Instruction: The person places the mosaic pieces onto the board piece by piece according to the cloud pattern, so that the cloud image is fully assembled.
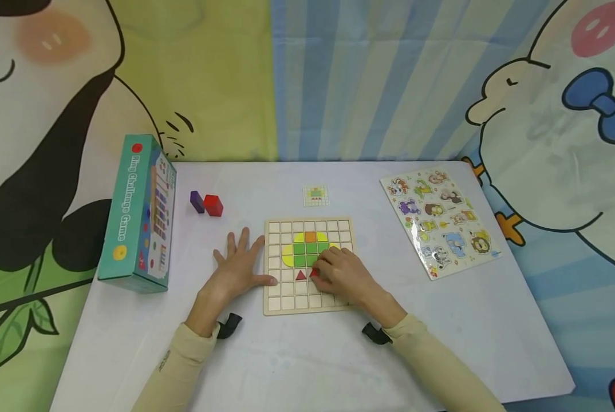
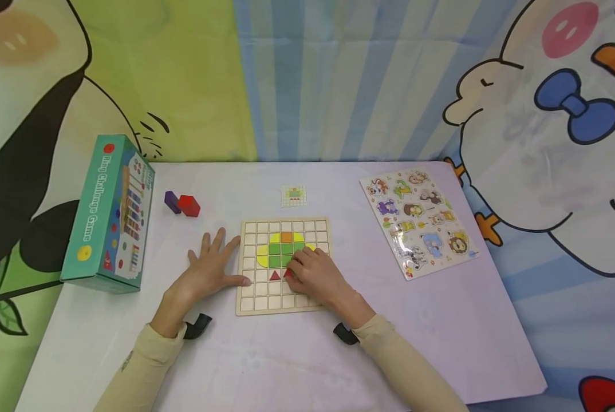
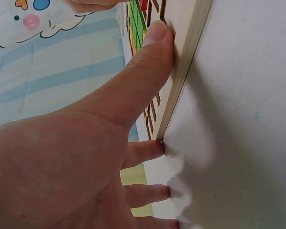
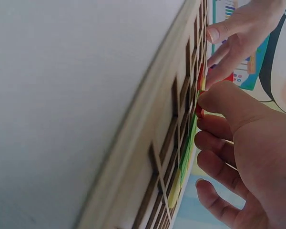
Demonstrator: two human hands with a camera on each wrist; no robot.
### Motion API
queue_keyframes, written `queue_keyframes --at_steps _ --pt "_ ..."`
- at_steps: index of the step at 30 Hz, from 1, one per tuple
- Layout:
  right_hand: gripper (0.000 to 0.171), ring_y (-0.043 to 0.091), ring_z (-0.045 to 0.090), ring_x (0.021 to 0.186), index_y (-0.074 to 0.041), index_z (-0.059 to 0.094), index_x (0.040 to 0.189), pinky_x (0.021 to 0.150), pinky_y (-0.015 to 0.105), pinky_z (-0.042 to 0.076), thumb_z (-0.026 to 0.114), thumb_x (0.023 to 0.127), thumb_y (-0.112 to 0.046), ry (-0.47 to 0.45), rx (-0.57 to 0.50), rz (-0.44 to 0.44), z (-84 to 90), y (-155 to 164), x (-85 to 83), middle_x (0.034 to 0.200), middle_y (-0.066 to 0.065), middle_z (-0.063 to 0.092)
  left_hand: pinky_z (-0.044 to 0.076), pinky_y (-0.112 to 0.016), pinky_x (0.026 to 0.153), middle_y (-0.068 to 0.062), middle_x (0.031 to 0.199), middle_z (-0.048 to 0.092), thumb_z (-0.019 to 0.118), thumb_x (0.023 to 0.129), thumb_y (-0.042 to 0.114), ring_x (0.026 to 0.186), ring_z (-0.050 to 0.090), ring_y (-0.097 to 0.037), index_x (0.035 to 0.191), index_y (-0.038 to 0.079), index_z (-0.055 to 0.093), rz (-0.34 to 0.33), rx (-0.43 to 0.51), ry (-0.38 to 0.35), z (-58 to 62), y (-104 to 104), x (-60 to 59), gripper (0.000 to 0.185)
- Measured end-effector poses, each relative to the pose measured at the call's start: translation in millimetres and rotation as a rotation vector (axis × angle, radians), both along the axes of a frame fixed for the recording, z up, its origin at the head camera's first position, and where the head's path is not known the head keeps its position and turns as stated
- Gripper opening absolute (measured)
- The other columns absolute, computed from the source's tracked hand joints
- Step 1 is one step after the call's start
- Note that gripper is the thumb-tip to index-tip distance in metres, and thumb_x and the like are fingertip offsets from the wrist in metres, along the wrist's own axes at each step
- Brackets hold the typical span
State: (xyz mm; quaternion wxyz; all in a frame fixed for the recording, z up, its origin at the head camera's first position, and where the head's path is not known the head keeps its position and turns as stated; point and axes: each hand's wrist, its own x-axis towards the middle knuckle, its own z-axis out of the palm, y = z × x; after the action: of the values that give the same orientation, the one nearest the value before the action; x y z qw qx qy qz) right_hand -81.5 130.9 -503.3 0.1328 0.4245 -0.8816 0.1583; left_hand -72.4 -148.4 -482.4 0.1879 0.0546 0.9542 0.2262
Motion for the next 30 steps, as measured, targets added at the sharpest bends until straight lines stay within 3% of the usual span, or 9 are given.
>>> queue_keyframes --at_steps 18,30 --pt "0.015 0.017 0.065 0.092 -0.015 0.078 0.098 0.076 0.033 0.052 0.078 0.088 -0.027 -0.061 0.032 -0.034 0.9 4 3.6 0.096 -0.004 0.071 0.004 -0.088 0.104 -0.030 0.167 0.004 0.089 0.072 0.048 0.150 -0.004 -0.062 0.160 0.009 0.028 -0.012 -0.003 0.008 0.6 1 0.0 0.114" --pt "0.020 0.017 0.062 0.090 -0.013 0.078 0.101 0.076 0.032 0.050 0.081 0.086 -0.027 -0.089 0.029 -0.120 8.3 39 4.4 0.099 -0.002 0.071 0.005 -0.089 0.103 -0.030 0.167 0.003 0.088 0.072 0.050 0.149 -0.004 -0.062 0.161 0.009 0.028 -0.018 -0.012 0.013 -0.8 0 -0.2 0.115"
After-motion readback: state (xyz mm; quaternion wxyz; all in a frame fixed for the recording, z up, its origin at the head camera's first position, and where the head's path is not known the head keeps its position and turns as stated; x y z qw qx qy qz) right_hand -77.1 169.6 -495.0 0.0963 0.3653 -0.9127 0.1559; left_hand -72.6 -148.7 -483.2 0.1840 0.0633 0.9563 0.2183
